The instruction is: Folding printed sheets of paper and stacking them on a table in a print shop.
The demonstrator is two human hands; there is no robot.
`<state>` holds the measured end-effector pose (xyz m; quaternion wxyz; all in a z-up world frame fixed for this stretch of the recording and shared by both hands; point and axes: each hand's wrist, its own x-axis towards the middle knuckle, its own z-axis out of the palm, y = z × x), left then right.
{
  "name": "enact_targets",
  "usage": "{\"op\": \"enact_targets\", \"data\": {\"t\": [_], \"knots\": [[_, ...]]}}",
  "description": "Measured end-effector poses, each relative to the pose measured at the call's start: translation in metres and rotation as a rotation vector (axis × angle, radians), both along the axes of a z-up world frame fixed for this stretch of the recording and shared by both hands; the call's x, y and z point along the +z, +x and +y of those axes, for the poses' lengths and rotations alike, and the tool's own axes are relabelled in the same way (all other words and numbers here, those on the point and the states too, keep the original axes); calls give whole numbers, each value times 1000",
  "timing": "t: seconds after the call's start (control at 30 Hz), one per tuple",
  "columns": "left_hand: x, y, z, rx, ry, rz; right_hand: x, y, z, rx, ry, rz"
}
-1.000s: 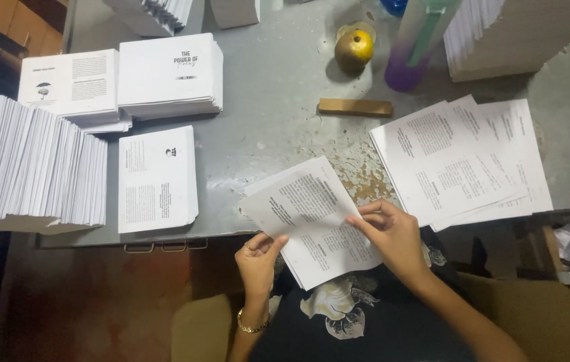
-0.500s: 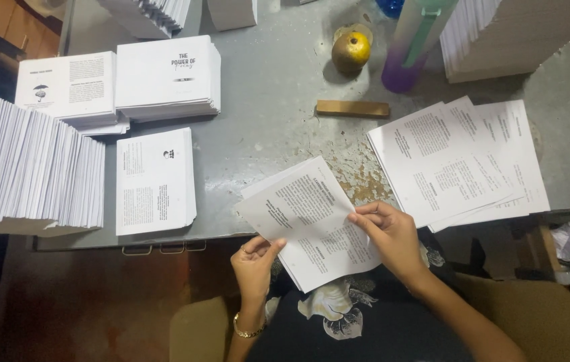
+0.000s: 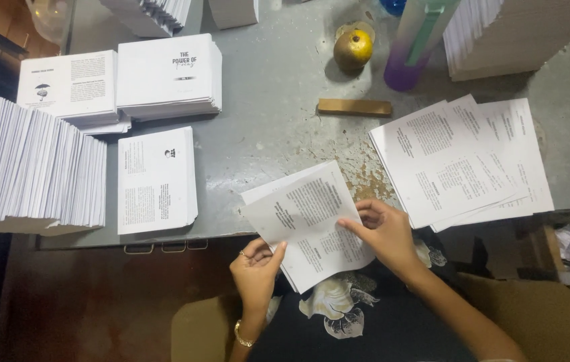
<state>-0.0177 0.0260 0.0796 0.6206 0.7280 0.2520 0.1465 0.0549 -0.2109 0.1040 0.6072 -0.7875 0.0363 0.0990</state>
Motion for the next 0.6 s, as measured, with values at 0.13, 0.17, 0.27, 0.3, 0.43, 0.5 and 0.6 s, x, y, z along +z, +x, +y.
{"op": "enact_targets", "data": {"t": [0.13,0.17,0.27,0.3,0.43,0.5,0.6], "knots": [[8,6,0,24,-14,105,9,9,3,27,-47,94],[8,4,1,41,17,147,15,9,5,20,-63,232],[-2,13,5,10,-23,201,7,10,6,-99,146,197],[-2,13,4,26,-25,202,3,10,6,-83,144,200],[-20,13,10,15,-71,143,-8,13,5,-63,110,208],[-25,11,12,-16,-50,118,-9,11,4,-58,81,205],[-19,13,11,-34,0,49,-6,10,7,-66,47,180]]}}
